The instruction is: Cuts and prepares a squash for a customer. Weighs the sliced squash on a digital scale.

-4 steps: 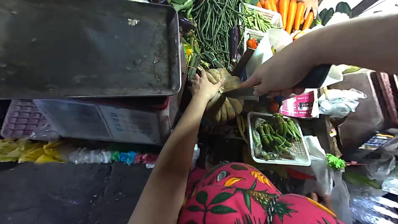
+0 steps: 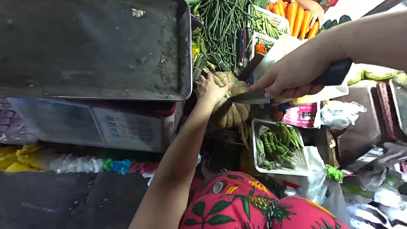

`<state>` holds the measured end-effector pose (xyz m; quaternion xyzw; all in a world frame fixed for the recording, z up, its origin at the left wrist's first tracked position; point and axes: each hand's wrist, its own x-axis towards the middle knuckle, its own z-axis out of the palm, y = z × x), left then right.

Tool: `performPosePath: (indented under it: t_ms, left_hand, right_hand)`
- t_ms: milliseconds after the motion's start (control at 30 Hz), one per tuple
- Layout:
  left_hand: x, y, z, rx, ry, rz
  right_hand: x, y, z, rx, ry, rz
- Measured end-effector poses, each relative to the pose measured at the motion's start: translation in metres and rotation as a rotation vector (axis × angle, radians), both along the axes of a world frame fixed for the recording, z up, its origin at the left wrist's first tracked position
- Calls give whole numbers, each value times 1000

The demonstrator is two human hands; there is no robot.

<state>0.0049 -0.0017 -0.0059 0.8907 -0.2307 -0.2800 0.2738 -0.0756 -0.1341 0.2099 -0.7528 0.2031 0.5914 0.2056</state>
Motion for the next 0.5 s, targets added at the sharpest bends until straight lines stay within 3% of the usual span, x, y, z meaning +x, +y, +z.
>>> performPosePath:
  t_ms: [67,133,267,367,433,500]
  left_hand:
    - [2,2,4,-21,45,19]
    - [3,5,10,-34,97,33]
    - [4,7,20,12,142,4]
    - [7,6,25,63,135,-45]
    - [8,4,23,66,98,-71]
    - [7,4,20,59,74,-82]
  right_hand:
    - [-2,27,9,-153,21,-95]
    - [-18,35,-2,-159,-17,-149]
    - [-89,76,-48,-177,-216,-201]
    - [-144,103,-99,-177,-539,-319]
    - [-164,108,-122,-186,-721,-352]
    - [-165,108,-123,-207,-724,-319]
